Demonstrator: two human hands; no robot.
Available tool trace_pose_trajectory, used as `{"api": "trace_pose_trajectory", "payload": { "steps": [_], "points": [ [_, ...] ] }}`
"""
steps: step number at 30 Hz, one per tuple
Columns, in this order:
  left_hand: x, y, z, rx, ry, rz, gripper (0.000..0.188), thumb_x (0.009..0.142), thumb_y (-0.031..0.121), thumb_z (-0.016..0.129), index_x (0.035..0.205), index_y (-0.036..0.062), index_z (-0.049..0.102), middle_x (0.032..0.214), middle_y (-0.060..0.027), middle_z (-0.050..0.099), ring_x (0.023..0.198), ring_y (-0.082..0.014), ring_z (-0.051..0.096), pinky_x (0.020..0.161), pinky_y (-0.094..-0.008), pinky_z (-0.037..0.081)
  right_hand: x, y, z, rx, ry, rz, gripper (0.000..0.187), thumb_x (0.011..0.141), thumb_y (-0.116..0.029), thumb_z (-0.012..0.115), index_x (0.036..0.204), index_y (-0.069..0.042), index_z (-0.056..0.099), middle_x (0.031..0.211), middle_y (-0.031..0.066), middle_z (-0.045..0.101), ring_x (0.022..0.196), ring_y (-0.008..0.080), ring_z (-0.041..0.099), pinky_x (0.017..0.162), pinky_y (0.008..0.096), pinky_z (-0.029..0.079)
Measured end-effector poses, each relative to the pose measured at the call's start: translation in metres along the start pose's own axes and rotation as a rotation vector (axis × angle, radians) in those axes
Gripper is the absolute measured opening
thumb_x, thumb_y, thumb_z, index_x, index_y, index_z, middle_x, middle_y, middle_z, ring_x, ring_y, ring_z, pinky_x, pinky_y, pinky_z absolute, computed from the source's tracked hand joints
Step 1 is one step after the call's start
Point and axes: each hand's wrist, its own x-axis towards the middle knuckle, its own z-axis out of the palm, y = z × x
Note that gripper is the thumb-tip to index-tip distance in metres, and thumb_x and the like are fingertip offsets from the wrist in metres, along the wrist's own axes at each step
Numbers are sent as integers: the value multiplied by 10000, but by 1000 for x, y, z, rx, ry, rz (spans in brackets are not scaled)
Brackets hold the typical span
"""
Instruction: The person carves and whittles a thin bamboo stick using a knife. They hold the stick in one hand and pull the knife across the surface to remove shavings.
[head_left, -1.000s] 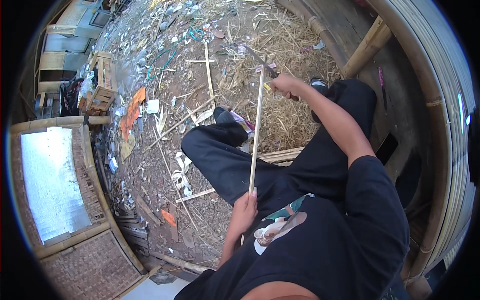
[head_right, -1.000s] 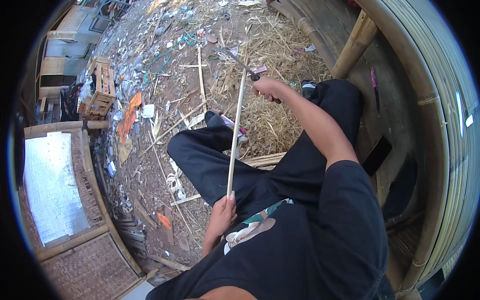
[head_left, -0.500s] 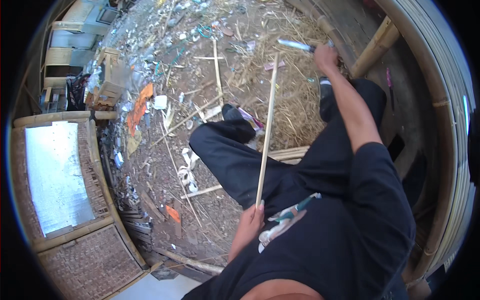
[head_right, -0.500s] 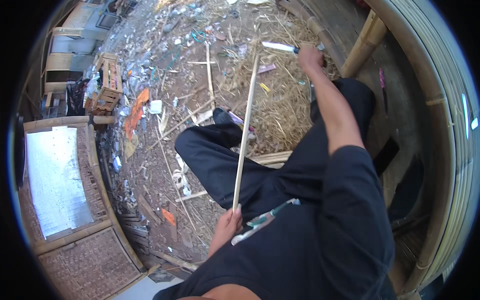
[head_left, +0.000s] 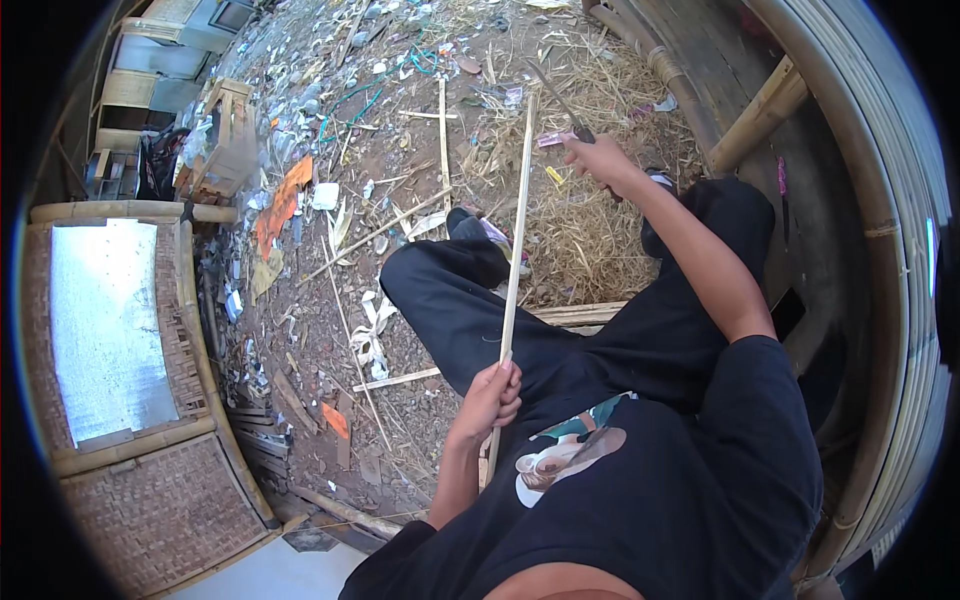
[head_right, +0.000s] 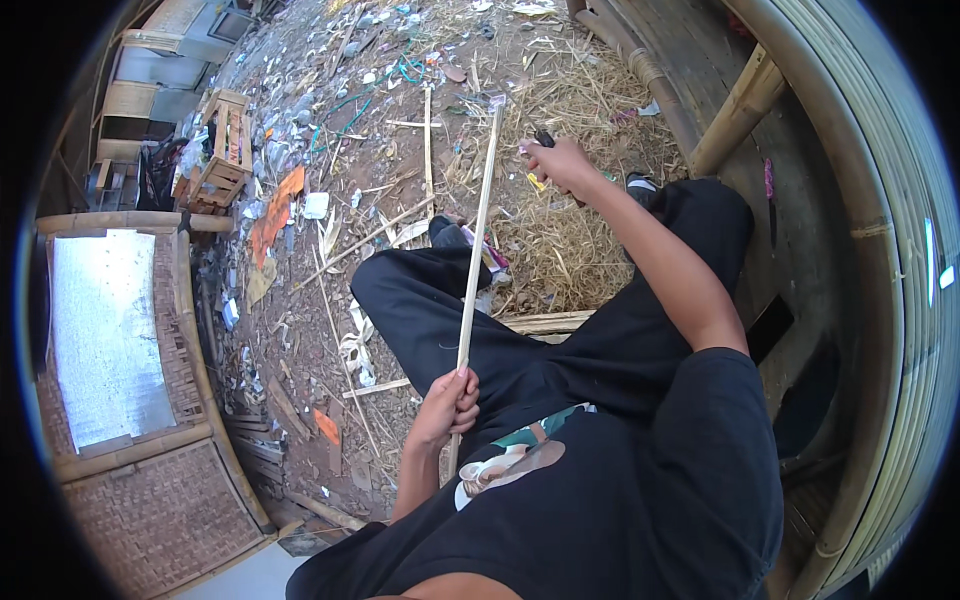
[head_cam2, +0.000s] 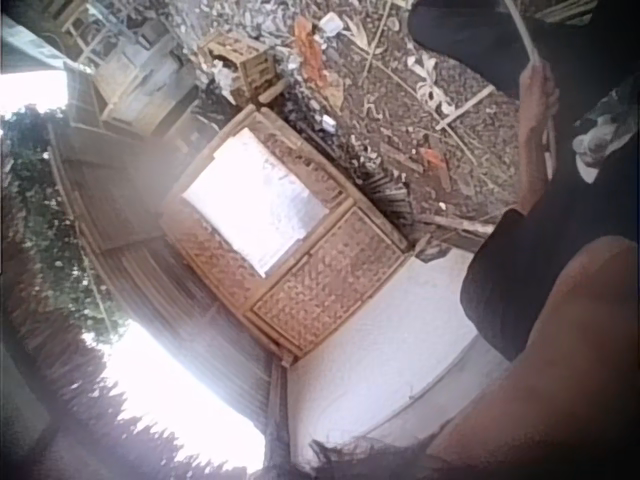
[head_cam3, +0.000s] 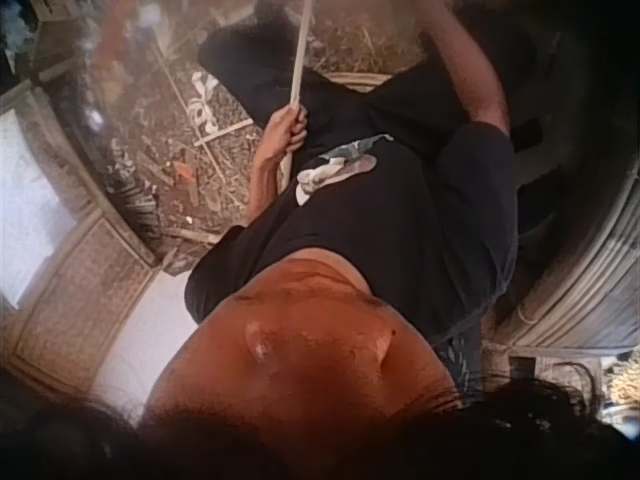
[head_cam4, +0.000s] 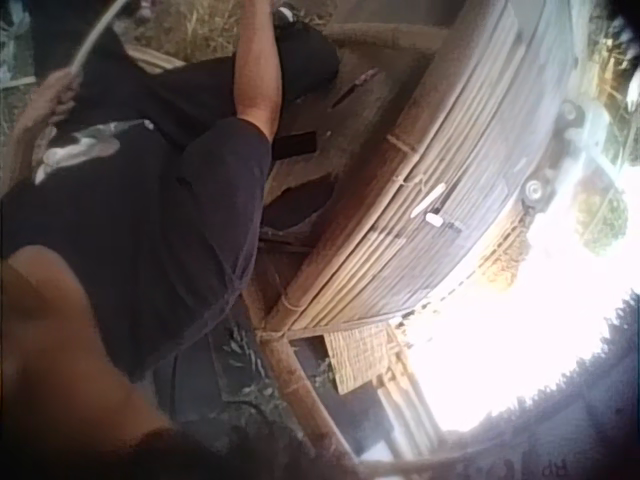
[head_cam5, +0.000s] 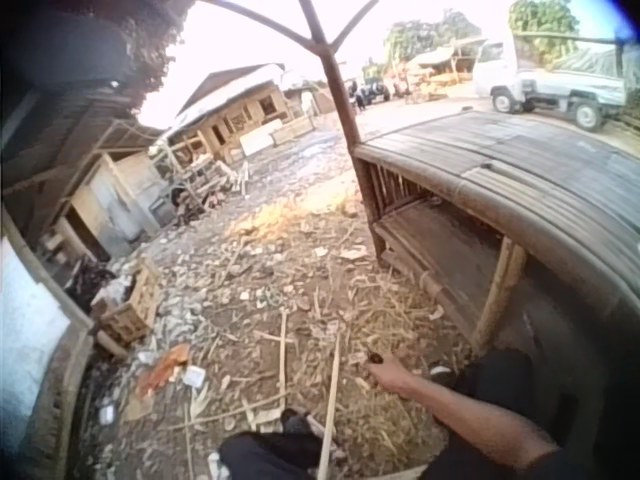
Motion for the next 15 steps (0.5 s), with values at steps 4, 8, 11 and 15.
{"api": "trace_pose_trajectory", "payload": {
  "steps": [4,8,11,15],
  "points": [
    [18,17,5,-5,-44,21,316,988,361,381,829,92,425,557,69,238,396,-19,197,328,-187,161,-26,-9,18,-136,106,-280,411,794,-441,648,742,-34,661,561,33,585,490,123,537,502,309,430],
    [49,41,12,61,-58,107,243,970,293,452,880,67,463,569,65,260,406,-13,210,338,-176,159,-36,-14,32,-126,60,-522,403,763,-448,692,741,-46,672,545,36,561,497,124,525,496,301,409],
    [68,57,12,114,-34,170,153,945,203,501,922,53,485,583,70,279,419,-8,232,350,-170,168,-76,-33,45,-237,-162,-572,331,749,-376,737,784,-55,663,556,-23,517,513,64,464,484,259,363],
    [91,77,17,169,-47,231,100,910,103,517,988,41,512,595,78,295,433,-1,254,366,-164,188,-81,-14,58,-413,-247,-794,339,712,-336,766,802,-26,661,549,74,543,476,153,483,486,320,395]
  ]
}}
